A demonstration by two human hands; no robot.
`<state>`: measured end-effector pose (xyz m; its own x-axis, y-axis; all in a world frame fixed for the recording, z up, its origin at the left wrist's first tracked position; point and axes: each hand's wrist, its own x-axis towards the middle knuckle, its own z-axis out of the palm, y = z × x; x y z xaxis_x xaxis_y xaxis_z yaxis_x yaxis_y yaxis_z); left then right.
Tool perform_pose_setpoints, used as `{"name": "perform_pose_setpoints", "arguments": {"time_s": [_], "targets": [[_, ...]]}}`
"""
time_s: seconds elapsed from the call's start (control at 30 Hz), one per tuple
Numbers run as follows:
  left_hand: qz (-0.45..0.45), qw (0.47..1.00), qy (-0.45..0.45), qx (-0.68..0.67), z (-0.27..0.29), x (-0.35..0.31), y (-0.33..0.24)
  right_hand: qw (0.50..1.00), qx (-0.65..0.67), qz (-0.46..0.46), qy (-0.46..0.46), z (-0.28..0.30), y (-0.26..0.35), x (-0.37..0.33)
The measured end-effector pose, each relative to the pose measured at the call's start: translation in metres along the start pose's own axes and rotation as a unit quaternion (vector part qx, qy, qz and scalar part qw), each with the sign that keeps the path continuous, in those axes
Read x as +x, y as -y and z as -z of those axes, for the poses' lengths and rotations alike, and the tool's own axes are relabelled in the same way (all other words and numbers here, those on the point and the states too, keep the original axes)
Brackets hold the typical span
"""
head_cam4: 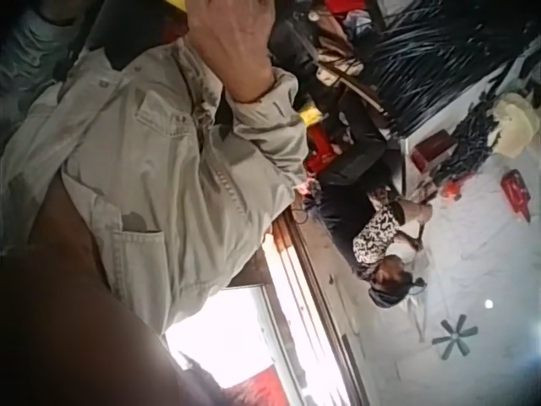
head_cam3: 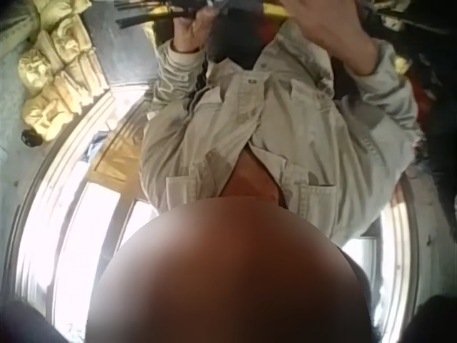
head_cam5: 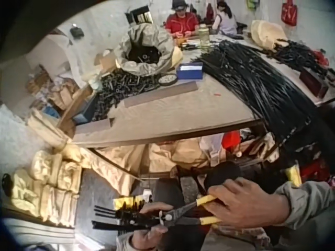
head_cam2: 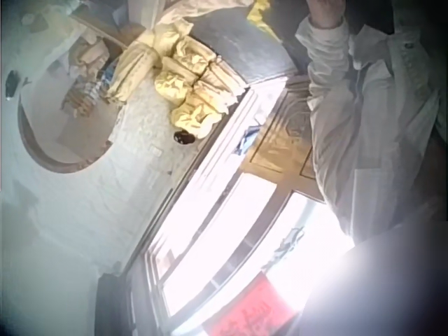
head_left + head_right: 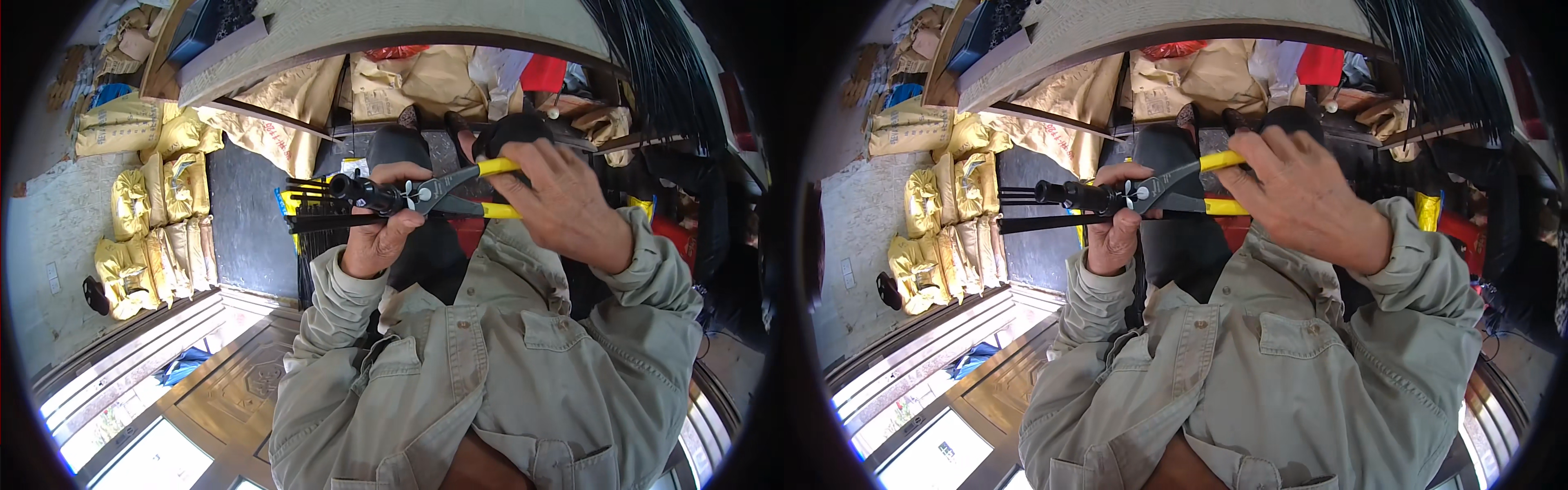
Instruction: The worker gathers black rods into bundles, aligns them, and uses pliers to trim them at a manufacturing workstation.
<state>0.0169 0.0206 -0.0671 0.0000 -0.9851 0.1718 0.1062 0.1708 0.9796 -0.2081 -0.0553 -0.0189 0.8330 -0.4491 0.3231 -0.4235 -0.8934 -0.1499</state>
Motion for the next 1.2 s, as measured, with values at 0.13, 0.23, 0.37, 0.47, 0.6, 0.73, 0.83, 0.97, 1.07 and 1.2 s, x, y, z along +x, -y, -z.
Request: {"name": "perform_pose_setpoints", "arguments": {"time_s": [0.13, 0.23, 0.37, 0.47, 0.6, 0.73, 0.83, 0.97, 1.07, 1.2], "targets": [[-0.007, 1.000, -0.010, -0.007, 0.001, 0.002, 0.007, 0.995, 0.082, -0.053, -0.026, -0.028, 0.013, -0.011], [-0.027, 0.996, -0.020, -0.078, -0.004, 0.005, 0.009, 0.986, 0.123, -0.081, -0.073, -0.028, 0.014, -0.013], [0.038, 0.999, -0.025, 0.014, -0.011, 0.013, -0.009, 0.971, 0.235, -0.005, 0.038, 0.005, -0.015, -0.007], [0.056, 0.997, 0.034, -0.027, -0.006, 0.024, -0.019, 0.633, 0.670, -0.175, 0.346, 0.011, -0.033, 0.002], [0.009, 0.998, -0.049, -0.028, -0.013, 0.034, -0.015, 0.354, 0.879, -0.192, 0.254, -0.030, 0.008, -0.014], [0.051, 0.996, -0.013, -0.071, 0.002, 0.032, -0.009, 0.312, 0.928, -0.163, 0.122, -0.062, 0.061, -0.005], [0.036, 0.997, -0.054, -0.041, 0.006, 0.028, -0.008, 0.425, 0.887, -0.146, 0.106, -0.071, 0.058, -0.001], [0.036, 0.996, -0.070, -0.052, 0.003, 0.021, -0.012, 0.627, 0.741, -0.227, 0.077, -0.050, 0.033, 0.006], [0.028, 0.995, -0.066, -0.068, 0.003, 0.017, -0.013, 0.731, 0.638, -0.188, 0.151, -0.024, 0.007, 0.015], [0.005, 0.995, -0.065, -0.078, 0.001, 0.015, -0.011, 0.777, 0.547, -0.171, 0.260, 0.014, -0.010, 0.036]]}}
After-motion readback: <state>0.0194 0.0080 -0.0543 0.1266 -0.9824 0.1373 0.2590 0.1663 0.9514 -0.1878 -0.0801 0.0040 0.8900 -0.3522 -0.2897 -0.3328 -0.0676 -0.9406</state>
